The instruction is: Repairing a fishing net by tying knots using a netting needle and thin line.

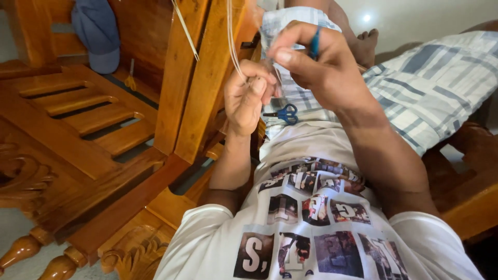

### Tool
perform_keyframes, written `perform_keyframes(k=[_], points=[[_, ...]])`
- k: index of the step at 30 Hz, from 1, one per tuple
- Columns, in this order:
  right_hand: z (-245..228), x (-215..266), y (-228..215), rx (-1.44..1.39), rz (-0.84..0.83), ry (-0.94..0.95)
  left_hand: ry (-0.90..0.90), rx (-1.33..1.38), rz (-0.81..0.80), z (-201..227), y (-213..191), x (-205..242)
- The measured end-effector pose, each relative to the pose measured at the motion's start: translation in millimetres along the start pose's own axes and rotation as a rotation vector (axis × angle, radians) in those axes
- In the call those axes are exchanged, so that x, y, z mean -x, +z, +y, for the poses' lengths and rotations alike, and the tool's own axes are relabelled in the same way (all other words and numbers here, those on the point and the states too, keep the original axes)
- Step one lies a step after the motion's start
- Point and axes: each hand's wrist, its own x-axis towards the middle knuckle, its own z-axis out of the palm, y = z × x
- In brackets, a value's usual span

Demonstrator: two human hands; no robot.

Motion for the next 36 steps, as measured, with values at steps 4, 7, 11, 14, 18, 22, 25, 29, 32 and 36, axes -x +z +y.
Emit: perform_keyframes(k=[4, 7, 11, 14, 18, 22, 25, 29, 32, 36], points=[[12, 5, -10, -0.139, 0.046, -0.129, -0.032, -0.132, 0.074, 4, -1, -11], [13, 11, -12, -0.106, 0.134, -0.175, -0.044, -0.176, 0.05, 0, -7, -18], [17, 15, -18, 0.023, 0.237, -0.263, -0.195, -0.104, 0.011, 7, 2, -31], [18, 13, -17, 0.07, 0.278, -0.31, -0.225, 0.026, 0.042, 5, 10, -40], [12, 9, -15, -0.089, 0.324, -0.27, -0.124, 0.096, 0.083, 5, 20, -45], [8, 5, -13, -0.379, 0.247, -0.268, -0.11, 0.171, 0.074, 5, 22, -41], [10, 5, -14, -0.387, 0.214, -0.235, -0.058, 0.238, 0.016, 8, 28, -43], [20, 6, -19, -0.242, 0.232, -0.294, -0.053, 0.298, -0.049, 9, 27, -39], [21, 8, -18, -0.213, 0.246, -0.29, -0.095, 0.31, -0.003, 2, 20, -30], [23, 11, -17, -0.216, 0.253, -0.267, -0.121, 0.328, 0.002, 2, 20, -22]])
